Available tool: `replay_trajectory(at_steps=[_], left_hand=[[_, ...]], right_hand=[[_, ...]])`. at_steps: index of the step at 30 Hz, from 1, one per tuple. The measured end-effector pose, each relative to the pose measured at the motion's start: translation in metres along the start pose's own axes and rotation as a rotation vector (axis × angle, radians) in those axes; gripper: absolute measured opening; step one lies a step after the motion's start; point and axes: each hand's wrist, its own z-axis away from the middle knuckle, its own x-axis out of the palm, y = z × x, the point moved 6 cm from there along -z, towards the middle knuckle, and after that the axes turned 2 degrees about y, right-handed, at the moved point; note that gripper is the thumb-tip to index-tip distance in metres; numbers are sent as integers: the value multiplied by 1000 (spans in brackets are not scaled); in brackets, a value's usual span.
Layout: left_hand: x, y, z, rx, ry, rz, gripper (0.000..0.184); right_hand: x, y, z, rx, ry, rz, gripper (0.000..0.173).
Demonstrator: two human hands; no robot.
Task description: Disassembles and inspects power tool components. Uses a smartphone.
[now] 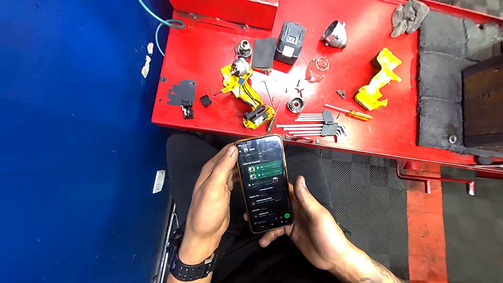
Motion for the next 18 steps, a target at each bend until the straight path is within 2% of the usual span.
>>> replay_trajectory(at_steps=[12,18], left_hand=[[-2,-1,0,-4,-14,-5,48],[5,0,3,10,-56,-2,36]], right_hand=[[0,0,0,-1,15,5,72],[0,0,-1,-16,24,39,72]])
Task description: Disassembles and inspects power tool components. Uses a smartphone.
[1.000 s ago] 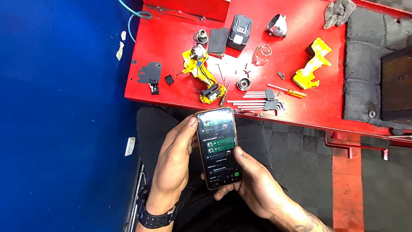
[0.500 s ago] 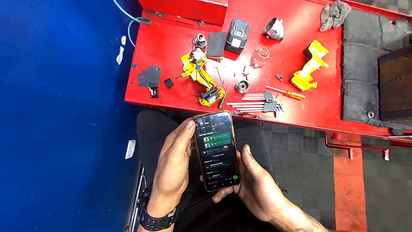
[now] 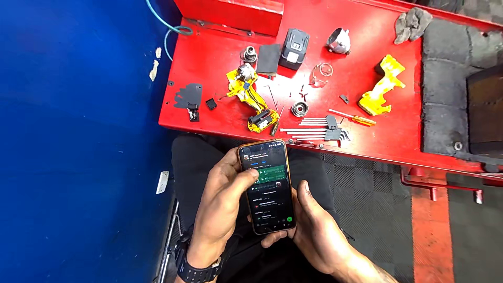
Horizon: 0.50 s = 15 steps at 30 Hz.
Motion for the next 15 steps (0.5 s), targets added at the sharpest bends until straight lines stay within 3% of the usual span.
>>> replay_trajectory(at_steps=[15], left_hand=[[4,-2,4,43,141,-54,29]], right_hand=[[2,0,-2,-47,-8,60,72]])
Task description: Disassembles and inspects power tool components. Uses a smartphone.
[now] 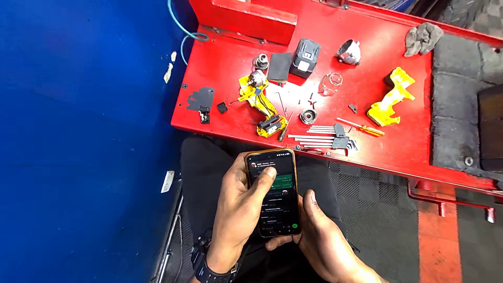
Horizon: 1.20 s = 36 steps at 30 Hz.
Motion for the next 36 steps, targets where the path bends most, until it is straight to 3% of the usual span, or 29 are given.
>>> replay_trajectory(at_steps=[4,8,18,28,31,33,36], left_hand=[[-11,-6,1,-5,-38,116,45],[-26,-15,3,-44,67,171,61],[-38,-10,14,18,154,313,54],[-56,-18,24,-59,340,319,51],[-66,-11,27,-37,496,313,48],[-83,-7,25,-28,584,301,47],[-117,-9,15,-26,687,253,45]], right_hand=[[2,0,-1,17,-36,-20,77],[8,0,-3,45,-45,-4,81],[33,-6,-16,68,-81,45,80],[47,-1,-27,85,-75,85,76],[51,-15,-28,-41,23,529,54],[62,-44,-21,-294,140,966,49],[97,-95,2,-655,43,1260,42]])
